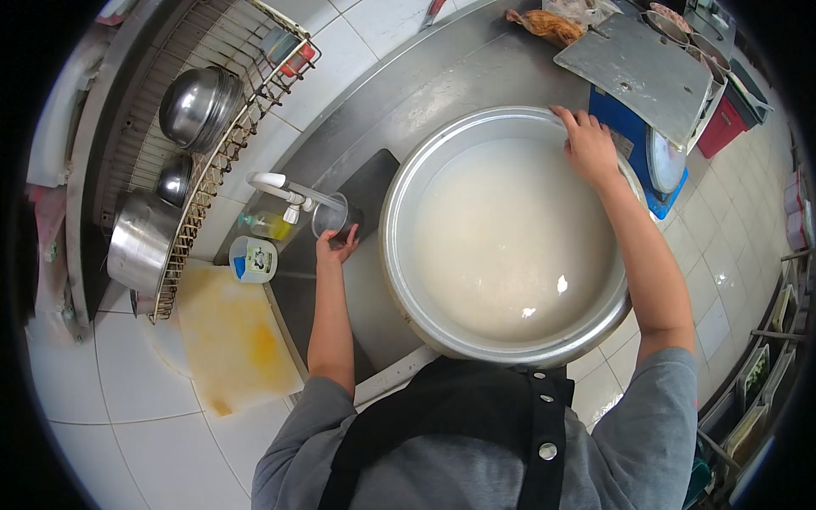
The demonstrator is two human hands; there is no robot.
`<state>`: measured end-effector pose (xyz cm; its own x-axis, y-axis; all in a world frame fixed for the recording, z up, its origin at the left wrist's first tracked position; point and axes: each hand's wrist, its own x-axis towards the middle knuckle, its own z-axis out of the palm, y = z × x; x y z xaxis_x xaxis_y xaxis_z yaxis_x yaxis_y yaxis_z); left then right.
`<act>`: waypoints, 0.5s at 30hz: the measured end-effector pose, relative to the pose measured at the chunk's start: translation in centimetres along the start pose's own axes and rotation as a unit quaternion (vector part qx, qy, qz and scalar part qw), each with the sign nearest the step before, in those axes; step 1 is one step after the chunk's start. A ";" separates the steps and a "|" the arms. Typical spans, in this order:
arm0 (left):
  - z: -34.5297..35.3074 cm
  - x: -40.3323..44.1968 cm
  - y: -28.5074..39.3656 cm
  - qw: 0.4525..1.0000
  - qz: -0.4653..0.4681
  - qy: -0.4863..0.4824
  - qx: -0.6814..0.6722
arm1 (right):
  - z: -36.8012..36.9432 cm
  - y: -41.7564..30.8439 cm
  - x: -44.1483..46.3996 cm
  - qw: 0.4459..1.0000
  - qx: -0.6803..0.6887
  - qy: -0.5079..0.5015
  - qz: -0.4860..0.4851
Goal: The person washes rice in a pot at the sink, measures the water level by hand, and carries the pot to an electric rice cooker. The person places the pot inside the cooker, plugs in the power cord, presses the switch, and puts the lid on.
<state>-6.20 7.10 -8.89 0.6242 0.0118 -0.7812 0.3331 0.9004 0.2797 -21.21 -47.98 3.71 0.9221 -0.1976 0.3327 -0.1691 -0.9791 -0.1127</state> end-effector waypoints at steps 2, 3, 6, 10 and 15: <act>0.2 -0.3 -0.2 1.000 0.001 -0.010 0.000 | 0.2 0.1 0.0 1.000 -0.001 0.000 -0.002; 0.2 -0.3 -0.3 1.000 0.003 -0.011 0.002 | 0.2 0.1 0.1 1.000 -0.001 -0.001 -0.002; -0.1 -0.2 -0.3 1.000 0.000 -0.024 0.004 | 0.2 0.2 0.1 1.000 0.001 0.000 -0.004; -0.3 0.4 -0.2 1.000 -0.002 -0.014 -0.013 | 0.2 0.1 0.1 1.000 0.002 0.002 -0.005; -0.2 -0.3 -0.7 1.000 0.004 -0.024 0.001 | 0.3 0.2 0.1 1.000 0.001 0.000 -0.003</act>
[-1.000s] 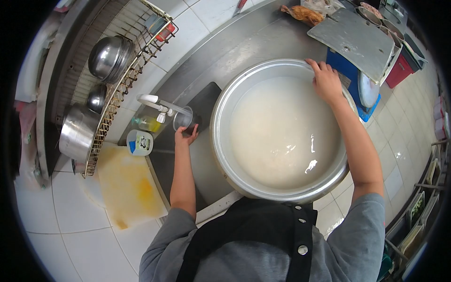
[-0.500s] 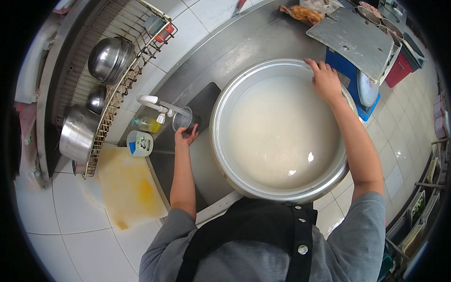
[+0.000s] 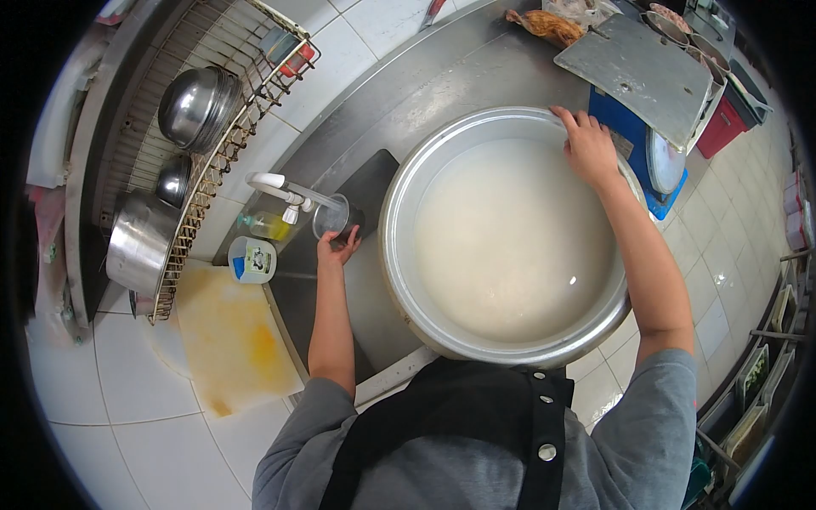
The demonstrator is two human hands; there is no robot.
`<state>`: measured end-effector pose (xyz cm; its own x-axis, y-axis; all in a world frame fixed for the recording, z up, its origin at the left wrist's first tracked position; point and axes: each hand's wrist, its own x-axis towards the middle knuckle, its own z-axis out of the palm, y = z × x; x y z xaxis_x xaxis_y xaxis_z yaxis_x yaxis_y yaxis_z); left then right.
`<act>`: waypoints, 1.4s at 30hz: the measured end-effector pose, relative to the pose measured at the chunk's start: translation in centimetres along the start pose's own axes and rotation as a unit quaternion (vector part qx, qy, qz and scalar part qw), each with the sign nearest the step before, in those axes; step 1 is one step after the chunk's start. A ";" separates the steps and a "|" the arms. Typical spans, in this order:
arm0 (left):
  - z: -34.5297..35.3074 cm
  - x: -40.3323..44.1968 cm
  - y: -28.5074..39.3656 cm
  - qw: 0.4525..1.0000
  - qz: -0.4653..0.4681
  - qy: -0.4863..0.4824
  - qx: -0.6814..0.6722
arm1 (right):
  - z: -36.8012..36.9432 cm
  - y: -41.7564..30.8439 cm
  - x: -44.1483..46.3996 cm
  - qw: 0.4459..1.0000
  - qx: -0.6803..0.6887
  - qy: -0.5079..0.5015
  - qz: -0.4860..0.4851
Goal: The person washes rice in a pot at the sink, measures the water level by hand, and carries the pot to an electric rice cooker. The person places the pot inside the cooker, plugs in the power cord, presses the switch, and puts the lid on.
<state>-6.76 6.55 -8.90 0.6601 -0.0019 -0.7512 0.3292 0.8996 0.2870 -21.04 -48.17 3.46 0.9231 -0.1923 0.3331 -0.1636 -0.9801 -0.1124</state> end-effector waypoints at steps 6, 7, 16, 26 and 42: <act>0.0 -0.1 -0.3 1.000 0.005 0.021 0.000 | 0.0 0.0 0.0 1.000 0.005 0.009 -0.005; 0.0 0.0 -0.3 1.000 0.010 0.028 -0.001 | 0.0 0.0 0.0 1.000 0.001 0.005 -0.003; -0.3 0.2 -0.4 1.000 0.009 0.019 0.002 | 0.1 -0.1 0.0 1.000 -0.005 0.007 -0.002; -1.0 1.6 0.0 0.999 -0.023 0.017 -0.019 | -0.1 -0.2 0.0 1.000 -0.006 -0.004 0.002; -0.4 0.3 -0.3 0.999 0.015 -0.012 0.033 | -0.1 -0.2 0.0 1.000 -0.003 -0.004 0.006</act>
<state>-6.90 6.40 -9.45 0.6854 0.0137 -0.7281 0.3529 0.8683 0.3485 -21.07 -48.01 3.58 0.9235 -0.2041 0.3247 -0.1769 -0.9779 -0.1116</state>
